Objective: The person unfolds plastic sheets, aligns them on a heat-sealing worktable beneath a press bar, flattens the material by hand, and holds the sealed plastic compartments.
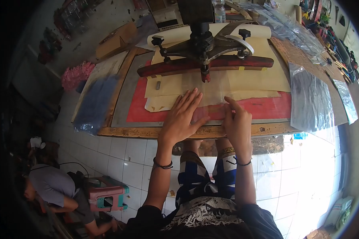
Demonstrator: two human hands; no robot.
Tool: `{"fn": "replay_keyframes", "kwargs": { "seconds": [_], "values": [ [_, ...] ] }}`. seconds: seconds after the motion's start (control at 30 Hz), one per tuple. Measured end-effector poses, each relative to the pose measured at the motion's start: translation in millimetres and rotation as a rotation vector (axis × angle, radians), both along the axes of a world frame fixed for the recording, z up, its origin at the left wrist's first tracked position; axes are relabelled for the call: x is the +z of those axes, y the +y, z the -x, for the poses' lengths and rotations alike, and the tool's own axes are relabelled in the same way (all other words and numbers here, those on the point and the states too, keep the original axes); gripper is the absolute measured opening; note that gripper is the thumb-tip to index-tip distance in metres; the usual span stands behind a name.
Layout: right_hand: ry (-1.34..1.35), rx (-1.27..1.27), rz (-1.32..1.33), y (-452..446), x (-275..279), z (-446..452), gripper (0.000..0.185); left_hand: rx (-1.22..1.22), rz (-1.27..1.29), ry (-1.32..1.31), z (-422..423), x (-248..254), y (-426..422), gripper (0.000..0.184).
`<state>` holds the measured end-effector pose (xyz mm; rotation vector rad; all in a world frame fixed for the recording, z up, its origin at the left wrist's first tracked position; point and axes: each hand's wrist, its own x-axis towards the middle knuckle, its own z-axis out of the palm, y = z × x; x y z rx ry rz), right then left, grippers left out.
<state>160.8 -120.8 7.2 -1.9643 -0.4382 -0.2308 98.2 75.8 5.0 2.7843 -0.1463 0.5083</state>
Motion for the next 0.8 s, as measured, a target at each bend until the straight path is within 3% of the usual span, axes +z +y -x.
{"fn": "replay_keyframes", "kwargs": {
  "seconds": [0.5, 0.8],
  "values": [
    [0.108, 0.046, -0.056, -2, 13, 7, 0.024, -0.018, 0.019, -0.006, 4, 4, -1, 0.081],
    [-0.026, 0.035, -0.083, -1, 0, 2, 0.022, -0.026, 0.038, -0.002, 4, 7, -2, 0.078]
  ]
}}
